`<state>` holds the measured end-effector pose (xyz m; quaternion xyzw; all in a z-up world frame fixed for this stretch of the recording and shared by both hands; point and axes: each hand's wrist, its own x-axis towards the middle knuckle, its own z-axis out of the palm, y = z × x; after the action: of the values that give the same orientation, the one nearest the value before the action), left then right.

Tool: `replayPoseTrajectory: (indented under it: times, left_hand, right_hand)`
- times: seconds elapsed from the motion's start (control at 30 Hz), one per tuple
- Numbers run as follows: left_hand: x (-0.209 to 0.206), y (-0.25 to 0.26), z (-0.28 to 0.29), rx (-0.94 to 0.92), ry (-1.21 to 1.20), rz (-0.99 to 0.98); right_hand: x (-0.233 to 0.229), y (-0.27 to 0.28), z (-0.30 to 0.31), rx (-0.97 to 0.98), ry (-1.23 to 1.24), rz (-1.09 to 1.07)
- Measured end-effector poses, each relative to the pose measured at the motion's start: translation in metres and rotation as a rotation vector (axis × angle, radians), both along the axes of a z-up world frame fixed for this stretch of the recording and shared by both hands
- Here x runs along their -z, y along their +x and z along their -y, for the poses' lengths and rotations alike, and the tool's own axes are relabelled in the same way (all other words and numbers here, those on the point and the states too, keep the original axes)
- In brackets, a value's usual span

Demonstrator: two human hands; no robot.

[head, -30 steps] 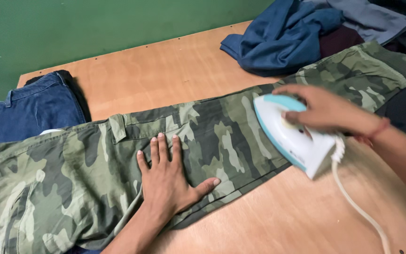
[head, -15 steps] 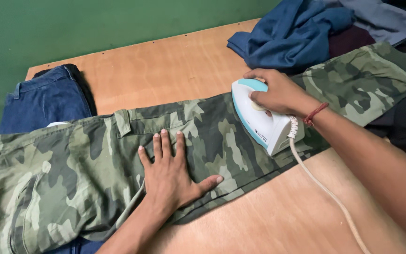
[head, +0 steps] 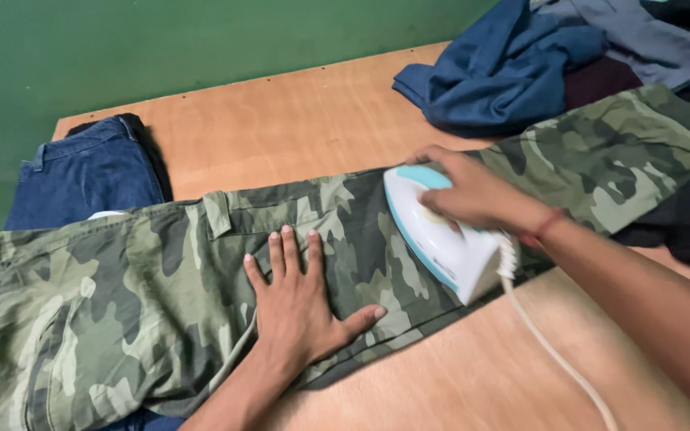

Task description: The person irons a pair of camouflage-patterned trousers laid flat on a wooden table. They use a handheld electric iron, moving it back and forth along the fabric while holding the trousers in place with the other hand. The person adjusts the trousers' position several times to cover different areas.

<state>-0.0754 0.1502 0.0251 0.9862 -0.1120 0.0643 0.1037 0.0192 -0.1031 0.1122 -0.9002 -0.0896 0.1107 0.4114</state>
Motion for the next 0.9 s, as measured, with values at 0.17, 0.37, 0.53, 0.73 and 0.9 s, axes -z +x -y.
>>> replayPoseTrajectory:
  times: [0.17, 0.37, 0.53, 0.73, 0.9]
  left_hand:
    - [-0.004, -0.001, 0.001, -0.011, -0.006, -0.037]
    - [-0.005, -0.002, 0.001, -0.009, -0.007, -0.038]
    - [-0.001, 0.0, 0.0, 0.017, -0.007, 0.0]
    - [-0.002, 0.0, 0.0, 0.007, -0.003, -0.035]
    - [-0.002, -0.001, 0.0, 0.003, -0.001, -0.019]
  right_hand:
    - [0.014, 0.048, -0.018, 0.022, 0.015, 0.088]
    - [0.008, 0.027, -0.011, -0.011, 0.067, 0.014]
    - [-0.001, -0.031, -0.009, -0.041, -0.081, -0.038]
    - [0.002, -0.009, -0.037, -0.028, 0.024, -0.028]
    - [0.011, 0.034, -0.07, 0.057, 0.041, -0.041]
